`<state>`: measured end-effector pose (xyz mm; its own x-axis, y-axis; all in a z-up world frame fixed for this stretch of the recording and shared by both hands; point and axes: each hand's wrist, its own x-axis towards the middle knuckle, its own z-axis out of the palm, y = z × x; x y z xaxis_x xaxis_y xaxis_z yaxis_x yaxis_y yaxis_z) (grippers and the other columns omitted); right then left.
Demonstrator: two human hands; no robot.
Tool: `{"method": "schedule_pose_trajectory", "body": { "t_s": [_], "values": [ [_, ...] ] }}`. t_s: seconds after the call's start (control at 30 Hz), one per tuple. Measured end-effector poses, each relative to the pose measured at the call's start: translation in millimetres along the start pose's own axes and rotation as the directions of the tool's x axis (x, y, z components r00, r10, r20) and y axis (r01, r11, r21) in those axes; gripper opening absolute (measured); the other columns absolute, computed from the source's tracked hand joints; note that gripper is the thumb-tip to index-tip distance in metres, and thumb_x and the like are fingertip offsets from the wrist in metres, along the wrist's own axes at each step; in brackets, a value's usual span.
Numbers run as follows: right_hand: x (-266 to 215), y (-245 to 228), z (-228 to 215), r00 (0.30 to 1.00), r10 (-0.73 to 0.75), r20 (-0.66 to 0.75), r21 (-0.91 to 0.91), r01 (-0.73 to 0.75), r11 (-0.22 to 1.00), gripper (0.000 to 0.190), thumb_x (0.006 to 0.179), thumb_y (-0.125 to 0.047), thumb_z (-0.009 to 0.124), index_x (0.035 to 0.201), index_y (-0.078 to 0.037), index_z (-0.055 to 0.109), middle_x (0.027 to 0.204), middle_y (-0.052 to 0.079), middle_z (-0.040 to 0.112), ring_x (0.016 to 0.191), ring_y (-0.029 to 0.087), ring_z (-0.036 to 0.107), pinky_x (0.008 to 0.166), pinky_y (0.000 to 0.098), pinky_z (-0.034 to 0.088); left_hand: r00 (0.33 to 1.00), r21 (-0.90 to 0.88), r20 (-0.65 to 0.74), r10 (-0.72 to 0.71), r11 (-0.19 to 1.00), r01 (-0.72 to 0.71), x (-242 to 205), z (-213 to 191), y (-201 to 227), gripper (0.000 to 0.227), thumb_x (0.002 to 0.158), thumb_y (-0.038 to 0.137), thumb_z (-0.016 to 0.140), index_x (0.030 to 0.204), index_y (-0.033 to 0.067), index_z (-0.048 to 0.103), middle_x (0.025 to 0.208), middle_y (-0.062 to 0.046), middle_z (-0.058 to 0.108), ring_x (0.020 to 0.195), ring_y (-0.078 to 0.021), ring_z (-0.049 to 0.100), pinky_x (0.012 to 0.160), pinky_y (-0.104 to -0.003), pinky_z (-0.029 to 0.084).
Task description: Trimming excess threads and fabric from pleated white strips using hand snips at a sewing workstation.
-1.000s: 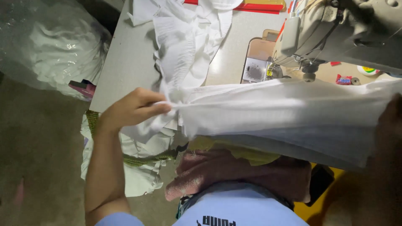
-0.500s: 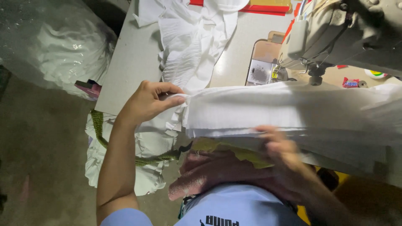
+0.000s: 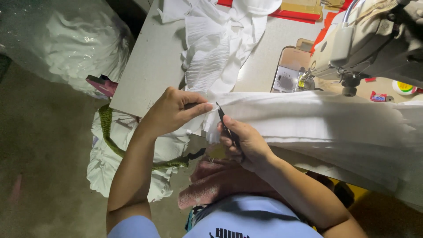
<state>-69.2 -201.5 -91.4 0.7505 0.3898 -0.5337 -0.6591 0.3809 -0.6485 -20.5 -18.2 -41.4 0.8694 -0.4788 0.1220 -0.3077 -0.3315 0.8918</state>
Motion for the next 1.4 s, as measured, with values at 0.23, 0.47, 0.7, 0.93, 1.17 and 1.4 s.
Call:
{"method": "schedule_pose_trajectory", "body": {
  "t_s": [0.23,0.47,0.7,0.93,1.17,1.4],
  "values": [
    [2,2,-30,0.612,-0.739,0.283,-0.424,0.771,0.476,0.027,0.077,-0.015,0.062,0.095,0.003,0.054,0.058,0.006,0.051,0.043,0.009,0.044,0.038,0.0186,0.034,0.991,0.068,-0.025,0.133,0.989,-0.131,3,2,-11,0.036,0.091,0.022,0.046,0.064,0.0034,0.062,0.075,-0.011,0.066,0.074,-0.0222,0.062,0.067,-0.031,0.047],
    [-10,-54,2,0.081,-0.602,0.795,-0.473,0.704,-0.53,0.024,0.075,-0.013,0.066,0.096,-0.003,0.061,0.095,0.012,0.051,0.053,0.013,0.054,0.043,0.0232,0.043,0.98,-0.213,0.131,0.152,0.969,-0.122,17,19,4,0.04,0.094,0.02,0.039,0.063,0.0025,0.057,0.067,-0.009,0.06,0.071,-0.0165,0.056,0.068,-0.033,0.046],
    [-22,-84,-15,0.141,-0.581,0.802,-0.491,0.71,-0.505,0.023,0.079,-0.003,0.061,0.1,0.005,0.057,0.087,0.011,0.056,0.057,0.022,0.059,0.049,0.0303,0.049,0.939,-0.567,0.339,-0.061,0.783,0.255,12,21,21,0.046,0.092,0.044,0.034,0.073,0.0145,0.064,0.067,0.006,0.059,0.064,-0.0038,0.054,0.062,-0.018,0.043],
    [-75,-121,-157,-0.104,-0.759,0.643,-0.649,0.453,-0.612,0.019,0.102,-0.004,0.047,0.096,0.011,0.039,0.102,0.033,0.051,0.099,0.044,0.054,0.091,0.0493,0.046,0.745,0.244,0.419,-0.519,0.855,0.458,-43,-44,-11,0.021,0.07,0.011,0.056,0.08,0.0072,0.073,0.055,0.001,0.058,0.047,-0.0078,0.049,0.041,-0.021,0.038],
    [-166,-69,-273,0.257,-0.938,-0.232,-0.973,-0.078,0.219,0.023,0.098,-0.022,0.073,0.103,-0.013,0.053,0.102,-0.001,0.055,0.089,0.01,0.048,0.088,0.0241,0.035,0.962,0.234,0.251,-0.107,0.971,0.047,-64,-74,-24,0.025,0.07,0.023,0.066,0.054,0.0103,0.053,0.048,0.008,0.04,0.044,-0.0031,0.036,0.039,-0.02,0.027],
    [-187,-111,-258,0.7,-0.707,-0.106,-0.993,-0.031,0.118,0.029,0.061,-0.015,0.073,0.089,-0.009,0.069,0.083,0.004,0.069,0.072,0.01,0.061,0.066,0.0226,0.044,0.761,0.413,0.012,-0.649,0.696,0.587,8,-23,20,0.01,0.067,0.018,0.076,0.075,0.0124,0.076,0.056,-0.003,0.065,0.047,-0.0108,0.047,0.044,-0.023,0.032]
  ]
}}
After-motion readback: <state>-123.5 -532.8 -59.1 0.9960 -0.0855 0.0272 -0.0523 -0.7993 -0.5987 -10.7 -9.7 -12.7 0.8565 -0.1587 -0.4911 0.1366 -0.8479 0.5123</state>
